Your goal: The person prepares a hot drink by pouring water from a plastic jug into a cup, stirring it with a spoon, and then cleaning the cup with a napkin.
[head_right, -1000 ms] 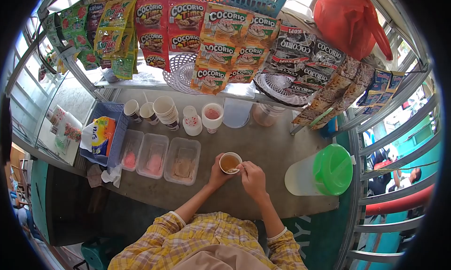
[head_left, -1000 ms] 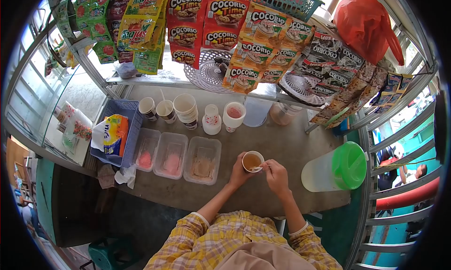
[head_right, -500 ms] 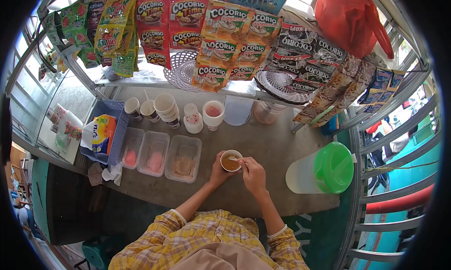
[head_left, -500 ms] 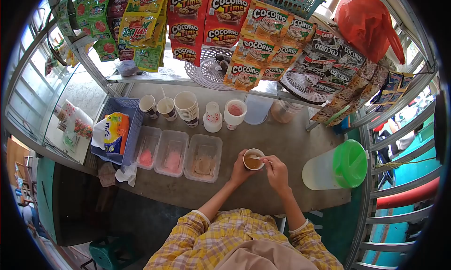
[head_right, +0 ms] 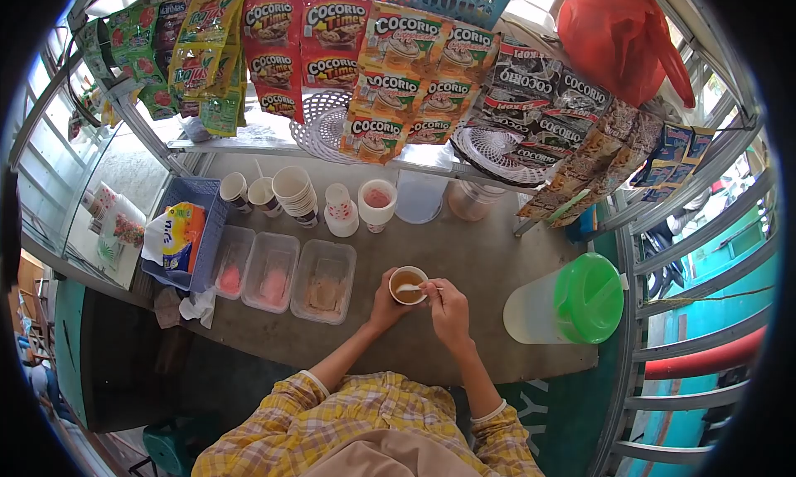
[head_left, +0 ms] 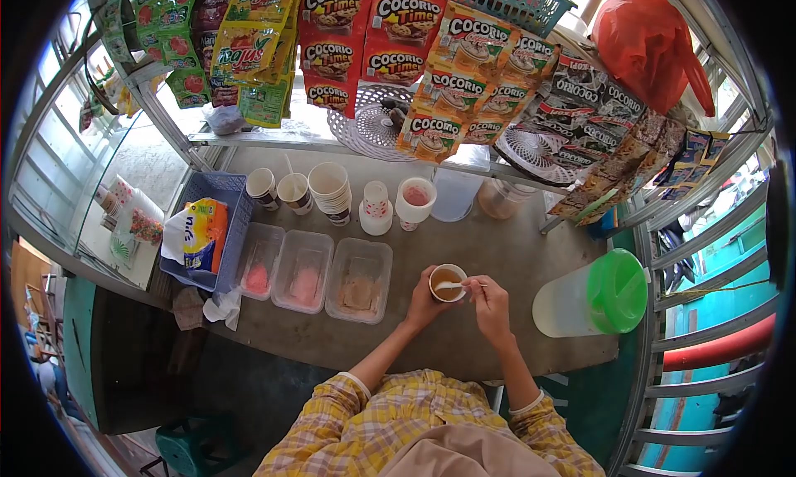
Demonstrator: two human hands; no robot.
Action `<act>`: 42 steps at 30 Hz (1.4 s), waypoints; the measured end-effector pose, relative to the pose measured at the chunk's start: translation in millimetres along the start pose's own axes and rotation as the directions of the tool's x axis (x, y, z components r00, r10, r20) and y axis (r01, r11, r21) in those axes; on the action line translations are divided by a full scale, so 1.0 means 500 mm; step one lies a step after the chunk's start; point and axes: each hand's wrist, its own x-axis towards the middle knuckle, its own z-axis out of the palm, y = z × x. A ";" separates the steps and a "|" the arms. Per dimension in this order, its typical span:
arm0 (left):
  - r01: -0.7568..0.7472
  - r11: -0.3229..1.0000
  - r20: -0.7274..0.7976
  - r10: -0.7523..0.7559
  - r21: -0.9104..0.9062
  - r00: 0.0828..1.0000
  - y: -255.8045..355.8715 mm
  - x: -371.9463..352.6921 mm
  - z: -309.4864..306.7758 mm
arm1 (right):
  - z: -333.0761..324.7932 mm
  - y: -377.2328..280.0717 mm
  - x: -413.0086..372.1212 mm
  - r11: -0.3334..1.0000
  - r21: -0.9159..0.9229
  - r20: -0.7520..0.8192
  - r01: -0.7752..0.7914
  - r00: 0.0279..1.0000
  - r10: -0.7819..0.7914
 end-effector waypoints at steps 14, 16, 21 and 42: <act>0.018 1.000 0.008 -0.018 0.003 1.000 0.005 0.001 -0.002 | -0.003 0.007 -0.008 0.873 -0.462 0.042 0.157 0.987 -0.156; 0.018 1.000 0.005 -0.018 0.007 1.000 0.005 0.000 -0.001 | 0.000 0.005 -0.008 0.900 -0.421 0.049 0.118 0.993 -0.107; 0.019 1.000 0.005 -0.019 -0.004 1.000 0.009 0.002 -0.003 | 0.006 0.005 -0.004 0.959 -0.266 0.047 0.095 0.995 -0.086; 0.021 1.000 0.004 -0.021 -0.022 1.000 0.007 0.000 -0.002 | 0.000 0.032 -0.008 0.958 -0.265 0.154 0.111 0.986 -0.071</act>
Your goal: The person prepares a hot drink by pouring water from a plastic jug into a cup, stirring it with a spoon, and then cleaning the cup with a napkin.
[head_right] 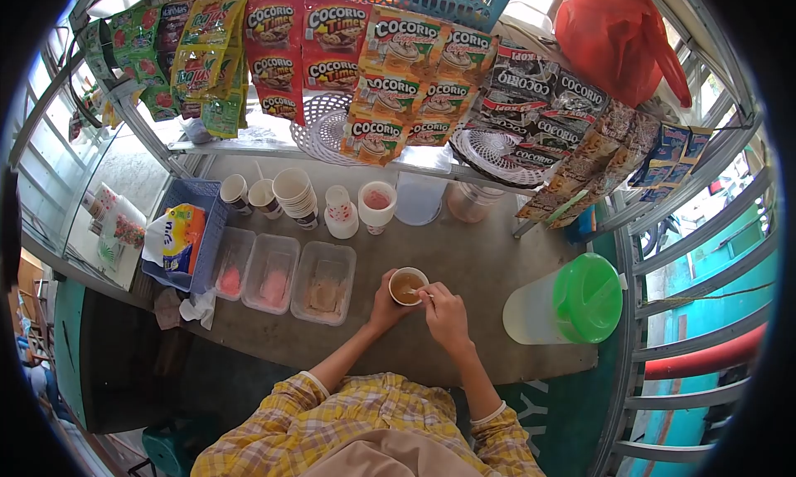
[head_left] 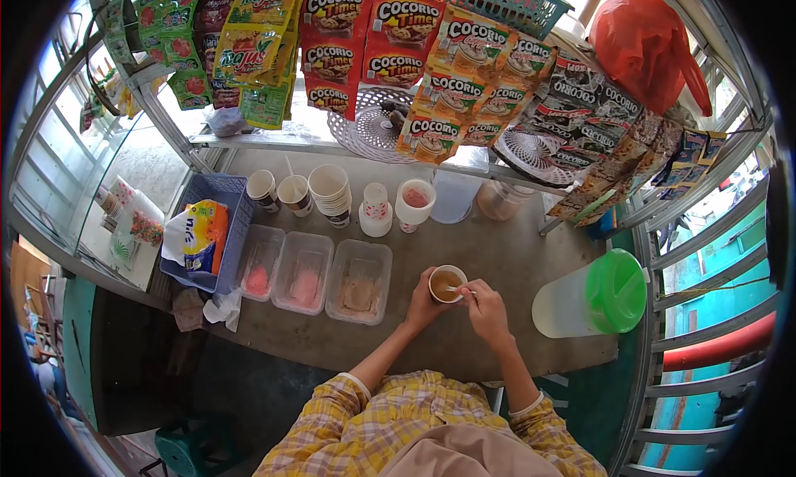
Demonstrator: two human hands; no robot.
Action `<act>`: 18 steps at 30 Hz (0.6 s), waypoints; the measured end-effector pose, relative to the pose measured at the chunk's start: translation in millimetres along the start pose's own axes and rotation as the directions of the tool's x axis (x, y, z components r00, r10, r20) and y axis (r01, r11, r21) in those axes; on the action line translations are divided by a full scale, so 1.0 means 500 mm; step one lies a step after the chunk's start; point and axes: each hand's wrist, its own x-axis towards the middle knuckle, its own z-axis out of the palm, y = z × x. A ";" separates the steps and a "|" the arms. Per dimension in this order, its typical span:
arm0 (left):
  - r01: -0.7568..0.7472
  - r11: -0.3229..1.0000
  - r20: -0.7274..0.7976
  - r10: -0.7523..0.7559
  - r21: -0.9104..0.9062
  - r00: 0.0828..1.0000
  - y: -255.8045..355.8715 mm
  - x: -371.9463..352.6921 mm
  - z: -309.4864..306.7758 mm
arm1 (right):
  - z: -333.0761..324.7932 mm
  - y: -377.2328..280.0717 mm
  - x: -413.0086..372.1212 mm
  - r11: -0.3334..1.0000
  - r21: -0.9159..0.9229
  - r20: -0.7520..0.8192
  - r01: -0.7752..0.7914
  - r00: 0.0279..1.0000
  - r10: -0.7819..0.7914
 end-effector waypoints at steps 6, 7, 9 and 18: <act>-0.015 1.000 -0.006 0.015 0.002 1.000 0.001 0.000 -0.001 | -0.005 -0.010 0.003 1.000 -0.009 0.028 -0.023 0.999 0.023; -0.017 1.000 -0.007 0.017 -0.006 1.000 -0.003 0.000 0.000 | -0.004 -0.014 0.004 1.000 0.004 0.029 -0.020 0.999 0.020; -0.021 1.000 -0.009 0.021 -0.022 1.000 -0.011 -0.001 0.002 | -0.003 -0.019 0.005 0.999 0.036 0.024 -0.019 1.000 0.018; -0.019 0.996 -0.001 0.020 0.082 1.000 -0.012 0.000 0.001 | -0.002 -0.028 0.013 0.988 0.152 -0.050 -0.004 0.999 0.012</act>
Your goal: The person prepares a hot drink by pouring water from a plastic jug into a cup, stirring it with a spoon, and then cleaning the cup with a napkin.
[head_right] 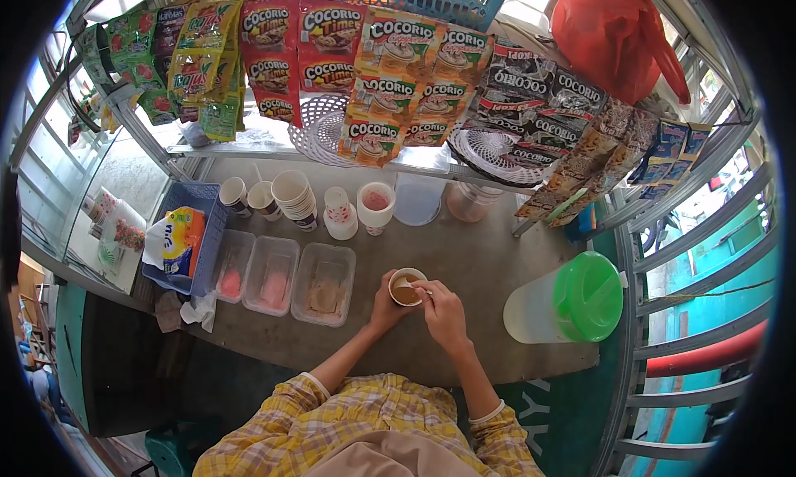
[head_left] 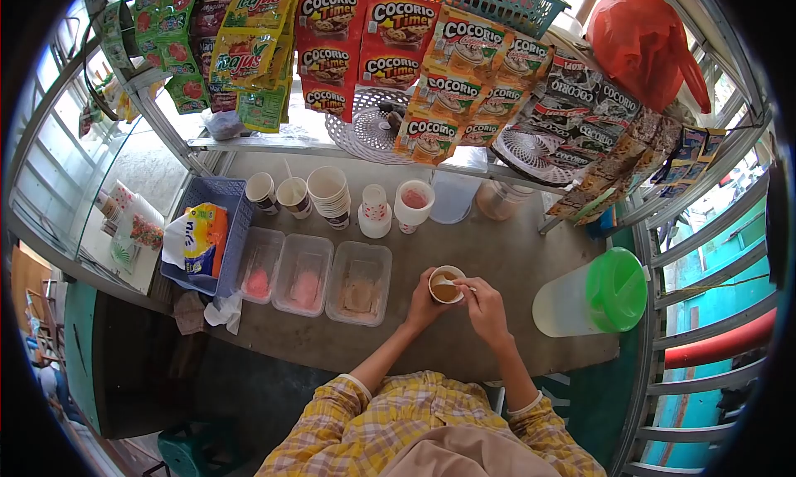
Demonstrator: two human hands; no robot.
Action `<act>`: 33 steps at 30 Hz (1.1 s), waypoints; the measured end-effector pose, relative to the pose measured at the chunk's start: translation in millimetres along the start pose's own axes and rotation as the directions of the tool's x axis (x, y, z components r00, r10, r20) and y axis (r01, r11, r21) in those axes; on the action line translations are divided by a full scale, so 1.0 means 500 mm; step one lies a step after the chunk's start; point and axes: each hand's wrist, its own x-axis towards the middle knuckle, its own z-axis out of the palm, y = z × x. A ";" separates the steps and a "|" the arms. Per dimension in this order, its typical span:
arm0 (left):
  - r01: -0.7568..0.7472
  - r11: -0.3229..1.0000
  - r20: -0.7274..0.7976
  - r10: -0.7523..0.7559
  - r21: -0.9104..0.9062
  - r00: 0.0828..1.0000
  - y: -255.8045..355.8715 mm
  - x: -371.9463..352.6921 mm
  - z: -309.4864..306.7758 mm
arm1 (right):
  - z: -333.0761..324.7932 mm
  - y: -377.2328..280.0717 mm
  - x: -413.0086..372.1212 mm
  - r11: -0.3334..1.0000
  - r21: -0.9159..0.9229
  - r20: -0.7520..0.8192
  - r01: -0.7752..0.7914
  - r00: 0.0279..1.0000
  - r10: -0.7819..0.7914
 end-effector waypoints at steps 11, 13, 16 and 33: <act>0.019 0.998 0.006 -0.018 -0.052 1.000 0.007 -0.001 -0.002 | -0.020 -0.008 -0.009 0.927 -0.371 -0.004 0.063 0.998 -0.069; 0.017 0.999 0.004 -0.017 -0.048 1.000 0.007 0.000 -0.001 | -0.017 -0.002 -0.010 0.938 -0.343 -0.018 0.058 0.997 -0.069; 0.012 0.999 -0.001 -0.013 -0.044 1.000 0.008 0.000 -0.002 | -0.016 -0.004 -0.011 0.957 -0.289 -0.009 0.031 0.999 -0.035; 0.024 0.999 0.022 -0.023 -0.046 0.999 0.020 0.002 -0.006 | -0.008 0.001 -0.003 0.989 -0.120 -0.086 0.087 0.991 -0.098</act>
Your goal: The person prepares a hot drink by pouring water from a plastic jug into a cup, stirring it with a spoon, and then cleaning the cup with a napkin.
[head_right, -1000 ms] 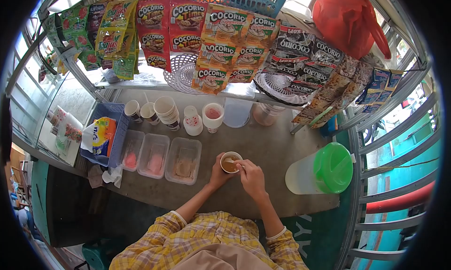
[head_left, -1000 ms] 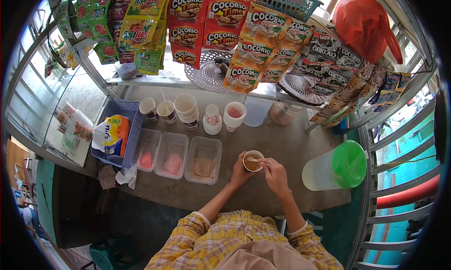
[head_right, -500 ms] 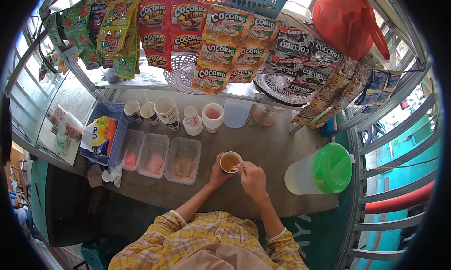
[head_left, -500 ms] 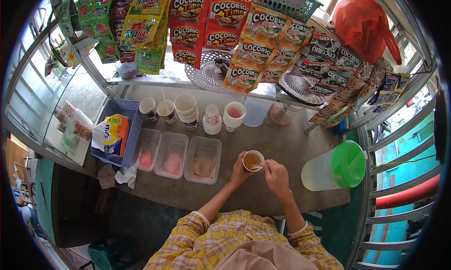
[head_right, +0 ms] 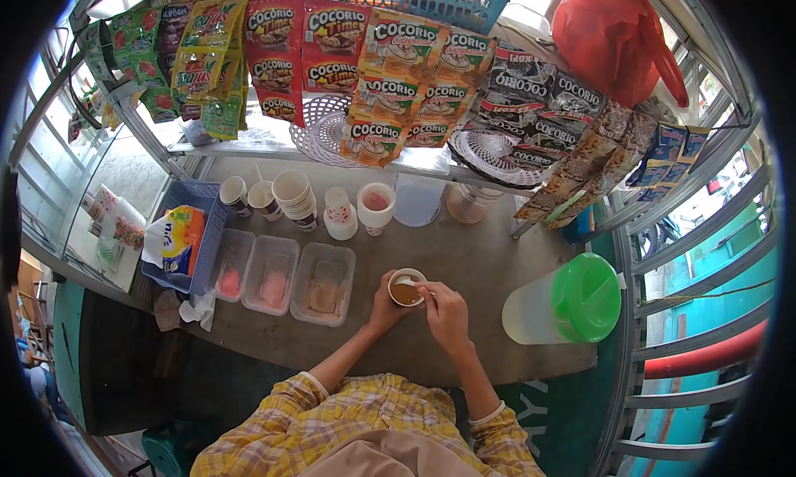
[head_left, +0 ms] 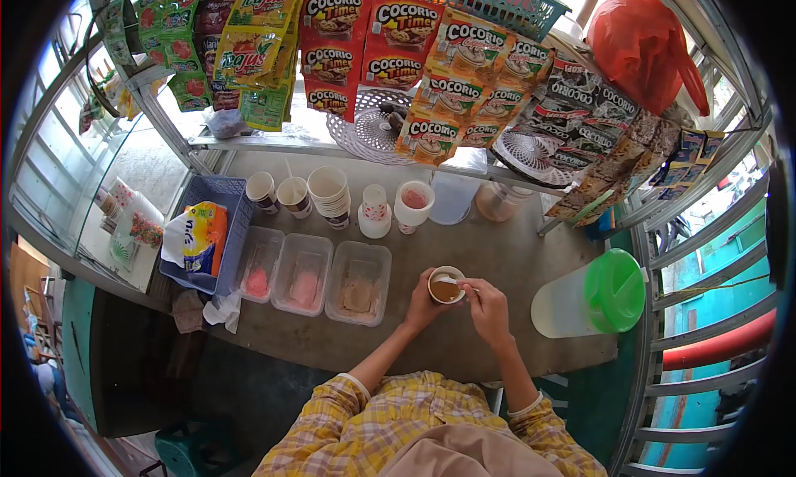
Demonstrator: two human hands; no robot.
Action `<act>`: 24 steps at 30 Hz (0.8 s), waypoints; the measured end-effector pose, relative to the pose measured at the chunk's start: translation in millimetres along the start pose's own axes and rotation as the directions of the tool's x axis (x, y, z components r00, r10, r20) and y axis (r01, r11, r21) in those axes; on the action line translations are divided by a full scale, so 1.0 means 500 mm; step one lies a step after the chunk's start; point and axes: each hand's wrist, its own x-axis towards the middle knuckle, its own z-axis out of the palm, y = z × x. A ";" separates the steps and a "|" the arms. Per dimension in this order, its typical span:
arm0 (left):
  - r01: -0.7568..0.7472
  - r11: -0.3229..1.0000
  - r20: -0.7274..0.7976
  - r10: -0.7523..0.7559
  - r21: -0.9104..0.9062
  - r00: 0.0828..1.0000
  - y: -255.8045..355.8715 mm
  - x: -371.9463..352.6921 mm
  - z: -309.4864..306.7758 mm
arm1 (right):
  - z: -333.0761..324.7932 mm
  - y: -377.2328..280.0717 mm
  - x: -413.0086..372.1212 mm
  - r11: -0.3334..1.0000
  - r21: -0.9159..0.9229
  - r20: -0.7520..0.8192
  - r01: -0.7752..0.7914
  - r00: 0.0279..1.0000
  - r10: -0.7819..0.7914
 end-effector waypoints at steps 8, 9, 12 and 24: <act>-0.024 1.000 -0.017 0.024 -0.018 1.000 -0.013 -0.001 0.004 | -0.008 0.000 -0.006 0.972 -0.233 0.100 0.040 0.995 -0.017; -0.031 0.999 -0.019 0.031 -0.014 0.999 -0.011 -0.001 0.004 | -0.008 -0.002 -0.006 0.973 -0.228 0.101 0.030 0.995 -0.007; -0.031 1.000 -0.027 0.031 0.006 0.999 -0.007 -0.001 0.003 | -0.008 -0.007 -0.005 0.977 -0.213 0.106 0.009 0.994 0.014; -0.027 0.999 -0.005 0.027 0.016 1.000 -0.005 0.000 0.000 | 0.000 -0.002 0.002 0.999 -0.042 0.021 0.031 0.999 -0.030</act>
